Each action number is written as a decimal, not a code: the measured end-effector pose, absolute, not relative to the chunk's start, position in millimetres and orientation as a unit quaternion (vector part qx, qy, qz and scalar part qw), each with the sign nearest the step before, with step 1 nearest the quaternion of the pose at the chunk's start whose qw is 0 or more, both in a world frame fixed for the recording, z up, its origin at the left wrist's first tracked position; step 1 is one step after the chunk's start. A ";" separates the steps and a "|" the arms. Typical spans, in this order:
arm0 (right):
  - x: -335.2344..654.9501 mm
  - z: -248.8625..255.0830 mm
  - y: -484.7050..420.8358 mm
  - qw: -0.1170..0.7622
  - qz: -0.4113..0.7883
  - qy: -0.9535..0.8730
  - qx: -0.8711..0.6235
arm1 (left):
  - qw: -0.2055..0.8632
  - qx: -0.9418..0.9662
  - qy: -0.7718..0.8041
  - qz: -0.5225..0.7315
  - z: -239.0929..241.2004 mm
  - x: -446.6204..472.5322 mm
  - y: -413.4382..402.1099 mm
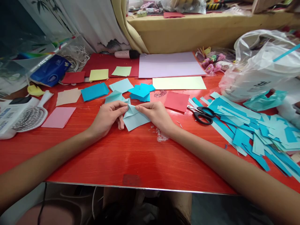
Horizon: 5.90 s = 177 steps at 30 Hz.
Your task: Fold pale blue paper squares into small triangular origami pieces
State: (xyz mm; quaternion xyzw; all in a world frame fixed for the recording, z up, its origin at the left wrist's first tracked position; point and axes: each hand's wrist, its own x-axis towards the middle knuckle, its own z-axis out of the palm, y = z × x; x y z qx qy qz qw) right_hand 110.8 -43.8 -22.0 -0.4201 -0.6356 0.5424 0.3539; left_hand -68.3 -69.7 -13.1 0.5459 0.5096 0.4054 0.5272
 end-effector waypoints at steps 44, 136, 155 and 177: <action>108.2 -18.6 -48.4 0.311 0.438 -0.730 -0.423 | 0.368 0.641 0.522 0.425 -11.5 -67.2 -74.6; 110.8 -25.4 -54.4 0.432 0.258 -0.791 -0.347 | 0.505 0.570 0.514 0.394 -10.7 -69.4 -69.6; 110.3 -22.8 -45.4 0.336 0.563 -0.659 -0.368 | 0.329 0.682 0.527 0.386 -14.4 -68.3 -72.7; 109.5 -19.7 -47.7 0.301 0.490 -0.704 -0.416 | 0.278 0.709 0.534 0.367 -13.5 -67.4 -75.7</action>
